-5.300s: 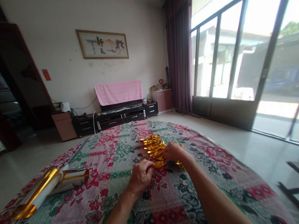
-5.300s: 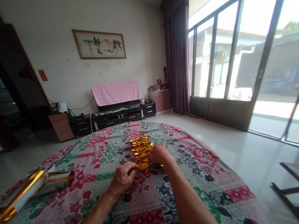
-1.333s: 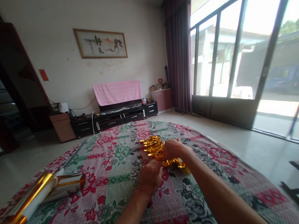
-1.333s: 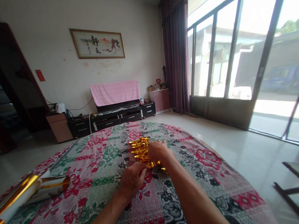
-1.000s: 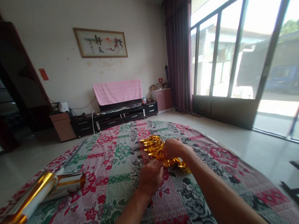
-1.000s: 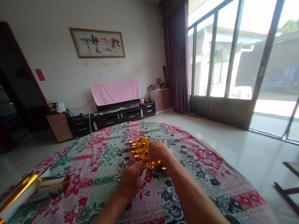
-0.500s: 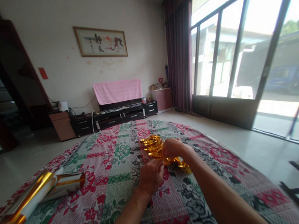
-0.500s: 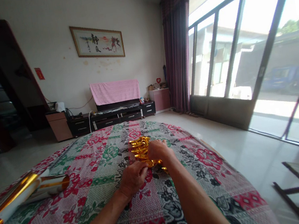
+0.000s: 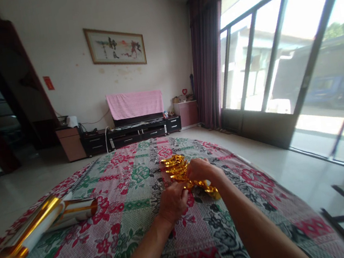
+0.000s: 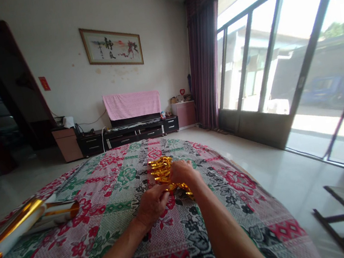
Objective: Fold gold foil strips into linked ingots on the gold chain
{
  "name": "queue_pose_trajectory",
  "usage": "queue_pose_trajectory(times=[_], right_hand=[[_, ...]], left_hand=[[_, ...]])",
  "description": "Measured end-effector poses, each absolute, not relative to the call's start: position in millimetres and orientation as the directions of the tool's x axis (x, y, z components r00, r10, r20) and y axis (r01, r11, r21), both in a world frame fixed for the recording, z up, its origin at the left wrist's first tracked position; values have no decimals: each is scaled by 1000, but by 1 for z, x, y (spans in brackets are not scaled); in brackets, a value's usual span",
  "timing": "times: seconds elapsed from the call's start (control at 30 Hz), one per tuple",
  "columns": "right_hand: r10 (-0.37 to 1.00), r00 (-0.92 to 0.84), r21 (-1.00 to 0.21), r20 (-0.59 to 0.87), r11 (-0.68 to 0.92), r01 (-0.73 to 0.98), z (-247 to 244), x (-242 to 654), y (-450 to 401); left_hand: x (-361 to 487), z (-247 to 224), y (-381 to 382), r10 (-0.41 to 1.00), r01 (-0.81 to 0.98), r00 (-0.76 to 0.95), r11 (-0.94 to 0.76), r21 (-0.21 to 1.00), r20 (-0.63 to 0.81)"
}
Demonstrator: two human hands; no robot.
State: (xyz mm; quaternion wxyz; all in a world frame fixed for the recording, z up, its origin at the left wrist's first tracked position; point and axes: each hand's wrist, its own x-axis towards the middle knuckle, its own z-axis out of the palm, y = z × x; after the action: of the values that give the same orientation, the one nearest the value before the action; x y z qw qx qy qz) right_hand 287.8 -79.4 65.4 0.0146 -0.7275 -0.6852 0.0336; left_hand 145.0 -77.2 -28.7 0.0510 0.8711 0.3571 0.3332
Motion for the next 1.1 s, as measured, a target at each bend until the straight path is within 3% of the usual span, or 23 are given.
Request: queue_pose_trajectory(times=[0.37, 0.6, 0.77, 0.9, 1.1], right_hand=[[996, 1, -103, 86, 8, 995, 64, 291, -72], [932, -295, -183, 209, 334, 925, 68, 238, -68], [916, -374, -182, 145, 396, 900, 48, 181, -65], [922, -378, -166, 84, 387, 907, 27, 138, -64], [896, -378, -275, 233, 434, 858, 0, 80, -54]], left_hand=[[127, -29, -72, 705, 598, 470, -697, 396, 531], [81, -22, -62, 779, 768, 388, -569, 295, 492], [32, -10, -55, 868, 835, 134, -359, 417, 479], [-4, -4, -50, 845, 817, -75, -252, 518, 530], [-50, 5, -45, 722, 759, -372, -126, 639, 584]])
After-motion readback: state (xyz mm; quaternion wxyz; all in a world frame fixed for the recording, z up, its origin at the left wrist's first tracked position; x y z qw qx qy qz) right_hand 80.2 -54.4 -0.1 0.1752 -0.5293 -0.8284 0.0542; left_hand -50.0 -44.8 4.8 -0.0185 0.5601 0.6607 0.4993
